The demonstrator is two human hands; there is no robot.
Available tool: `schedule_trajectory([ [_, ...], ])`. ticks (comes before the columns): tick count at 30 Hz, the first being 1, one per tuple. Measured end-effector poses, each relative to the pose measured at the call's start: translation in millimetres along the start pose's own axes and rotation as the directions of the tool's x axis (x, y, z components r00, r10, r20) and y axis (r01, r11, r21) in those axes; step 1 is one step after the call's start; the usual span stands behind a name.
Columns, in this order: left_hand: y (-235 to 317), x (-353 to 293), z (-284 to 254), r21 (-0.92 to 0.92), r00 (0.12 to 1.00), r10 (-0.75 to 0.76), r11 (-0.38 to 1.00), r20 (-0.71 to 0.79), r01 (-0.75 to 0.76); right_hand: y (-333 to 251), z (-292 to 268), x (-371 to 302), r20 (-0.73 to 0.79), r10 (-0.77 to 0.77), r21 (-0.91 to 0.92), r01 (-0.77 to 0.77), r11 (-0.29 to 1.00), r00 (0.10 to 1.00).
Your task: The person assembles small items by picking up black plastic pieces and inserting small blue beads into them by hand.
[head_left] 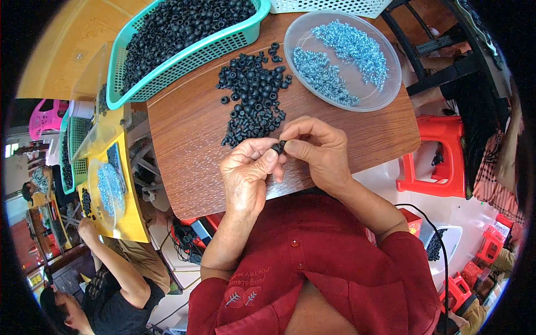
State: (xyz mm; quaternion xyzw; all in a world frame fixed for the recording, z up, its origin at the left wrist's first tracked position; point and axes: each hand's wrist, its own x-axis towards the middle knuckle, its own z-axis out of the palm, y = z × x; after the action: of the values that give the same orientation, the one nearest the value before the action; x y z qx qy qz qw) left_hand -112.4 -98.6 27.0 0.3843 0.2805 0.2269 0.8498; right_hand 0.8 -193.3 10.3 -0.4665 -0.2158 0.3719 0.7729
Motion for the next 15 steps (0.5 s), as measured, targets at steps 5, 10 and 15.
schedule_trajectory([
  [5, -4.0, 1.6, -1.8, 0.009, 1.0, 0.021, 1.0, 0.009, -0.021, -5.0, 4.0, -0.7, 0.021, -0.167, -0.231, 0.167, 0.958, 0.986],
  [10, -5.1, 1.7, 0.4, 0.021, 1.0, 0.029, 0.999, -0.001, -0.029, -5.8, 2.6, 0.2, 0.039, -0.152, -0.261, 0.157, 0.952, 0.988],
  [15, -7.3, 1.6, -0.9, 0.067, 0.996, 0.085, 0.994, 0.012, -0.086, -4.5, 1.5, 2.0, 0.072, -0.213, -0.342, 0.225, 0.912, 0.974],
])
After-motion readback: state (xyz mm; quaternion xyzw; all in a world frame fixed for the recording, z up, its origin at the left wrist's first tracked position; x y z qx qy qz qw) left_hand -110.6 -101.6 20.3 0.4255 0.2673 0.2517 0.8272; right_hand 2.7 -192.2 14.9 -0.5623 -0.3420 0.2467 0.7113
